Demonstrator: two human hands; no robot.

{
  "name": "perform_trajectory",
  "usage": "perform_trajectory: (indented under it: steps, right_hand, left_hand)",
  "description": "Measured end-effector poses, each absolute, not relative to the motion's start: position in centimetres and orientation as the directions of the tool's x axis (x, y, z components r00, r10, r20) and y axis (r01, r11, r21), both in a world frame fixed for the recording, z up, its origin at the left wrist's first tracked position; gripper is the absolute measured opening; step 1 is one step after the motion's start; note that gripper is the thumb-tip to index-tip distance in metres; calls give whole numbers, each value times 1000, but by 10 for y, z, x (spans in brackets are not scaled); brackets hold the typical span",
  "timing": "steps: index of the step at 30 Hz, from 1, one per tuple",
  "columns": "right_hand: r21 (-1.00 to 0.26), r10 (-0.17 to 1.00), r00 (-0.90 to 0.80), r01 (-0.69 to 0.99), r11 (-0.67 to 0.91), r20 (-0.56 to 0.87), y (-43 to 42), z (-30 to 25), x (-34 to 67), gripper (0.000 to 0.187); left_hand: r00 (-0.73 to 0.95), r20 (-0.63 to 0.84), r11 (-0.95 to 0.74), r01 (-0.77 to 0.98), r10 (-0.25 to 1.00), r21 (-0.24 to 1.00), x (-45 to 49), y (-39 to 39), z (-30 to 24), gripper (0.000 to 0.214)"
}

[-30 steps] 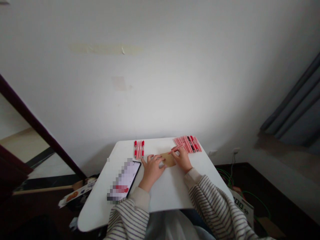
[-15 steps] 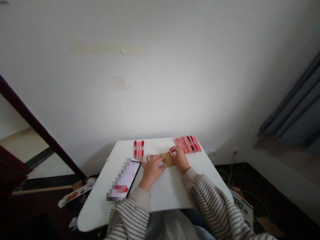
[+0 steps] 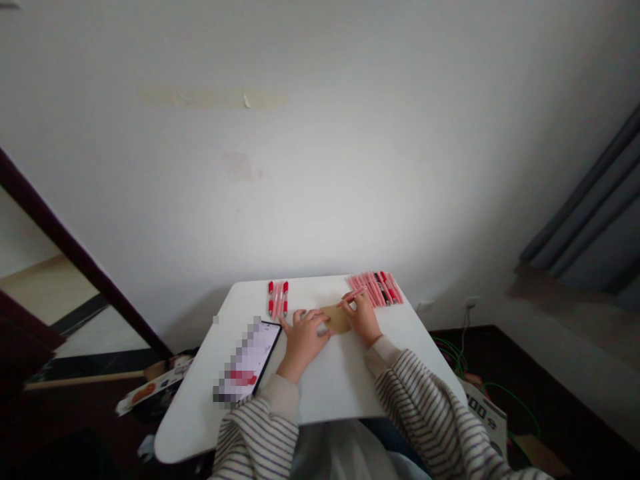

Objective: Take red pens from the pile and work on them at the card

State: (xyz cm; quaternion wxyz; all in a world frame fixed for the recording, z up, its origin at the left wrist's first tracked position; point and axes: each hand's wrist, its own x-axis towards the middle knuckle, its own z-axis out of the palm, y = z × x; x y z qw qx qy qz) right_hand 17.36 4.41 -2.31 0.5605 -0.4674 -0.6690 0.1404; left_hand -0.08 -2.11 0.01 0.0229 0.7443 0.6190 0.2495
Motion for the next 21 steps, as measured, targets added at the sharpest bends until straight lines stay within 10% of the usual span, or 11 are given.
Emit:
perform_trajectory:
  steps: [11,21]
  right_hand:
    - [-888,927,216,-285,361,308,40,-18,178,26]
    - [-559,983,-172,-823,-104,70,29,2,186,42]
  left_hand:
    - [33,367,-145,948,930,282,0,9,-7,34]
    - [-17,439,-124,949,898,291,3,14,-10,36]
